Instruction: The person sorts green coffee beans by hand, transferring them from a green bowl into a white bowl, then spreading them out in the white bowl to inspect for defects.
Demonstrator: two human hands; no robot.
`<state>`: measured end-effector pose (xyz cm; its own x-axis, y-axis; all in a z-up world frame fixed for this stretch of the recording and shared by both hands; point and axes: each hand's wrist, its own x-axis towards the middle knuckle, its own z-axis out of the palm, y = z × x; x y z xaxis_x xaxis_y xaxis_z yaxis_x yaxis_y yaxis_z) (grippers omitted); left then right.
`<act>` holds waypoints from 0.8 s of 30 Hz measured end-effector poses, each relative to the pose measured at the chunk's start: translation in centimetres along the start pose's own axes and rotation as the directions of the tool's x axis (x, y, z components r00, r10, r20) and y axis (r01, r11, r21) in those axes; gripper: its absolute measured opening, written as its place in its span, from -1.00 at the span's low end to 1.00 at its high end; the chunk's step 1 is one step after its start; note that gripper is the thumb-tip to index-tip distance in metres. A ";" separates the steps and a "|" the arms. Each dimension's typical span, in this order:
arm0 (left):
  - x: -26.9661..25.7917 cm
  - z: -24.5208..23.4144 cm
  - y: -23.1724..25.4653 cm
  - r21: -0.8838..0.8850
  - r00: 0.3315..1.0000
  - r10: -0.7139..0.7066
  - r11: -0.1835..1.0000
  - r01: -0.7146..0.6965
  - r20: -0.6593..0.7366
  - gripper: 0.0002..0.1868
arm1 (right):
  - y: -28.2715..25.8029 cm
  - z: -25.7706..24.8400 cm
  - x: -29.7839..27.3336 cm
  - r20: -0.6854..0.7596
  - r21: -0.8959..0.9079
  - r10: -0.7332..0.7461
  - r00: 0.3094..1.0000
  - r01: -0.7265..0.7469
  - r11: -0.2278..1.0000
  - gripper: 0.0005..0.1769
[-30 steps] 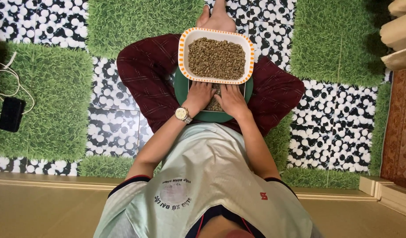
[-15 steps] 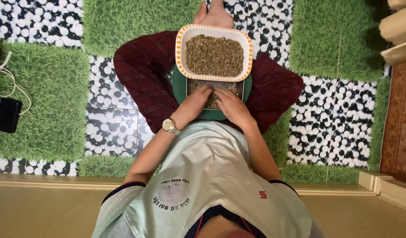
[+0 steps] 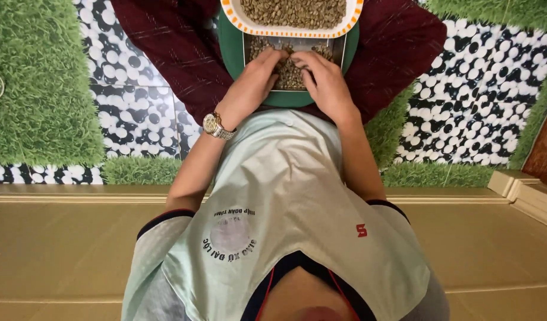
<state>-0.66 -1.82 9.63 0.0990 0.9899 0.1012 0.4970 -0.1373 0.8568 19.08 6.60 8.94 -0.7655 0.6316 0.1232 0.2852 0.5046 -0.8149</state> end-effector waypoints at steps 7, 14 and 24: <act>0.1 0.1 0.2 0.055 1.000 -0.011 0.998 0.012 -0.015 -0.46 | -0.5 -0.2 0.6 -0.020 -0.191 0.004 1.000 -0.008 0.981 -0.51; 0.5 1.7 -1.6 0.170 0.999 -0.007 0.985 0.014 -0.038 -0.57 | 0.2 0.8 1.2 -0.023 -0.405 -0.057 0.998 0.042 0.913 -0.59; 1.5 5.1 -6.2 0.392 0.996 -0.087 0.915 0.094 -0.036 -0.78 | 2.9 2.0 1.4 0.033 -0.537 -0.096 0.995 0.099 0.838 -0.80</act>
<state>0.82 0.37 1.85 0.0240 0.9987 0.0444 0.8018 -0.0457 0.5959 17.66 7.82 5.64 -0.8079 0.5605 0.1821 0.4730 0.8011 -0.3668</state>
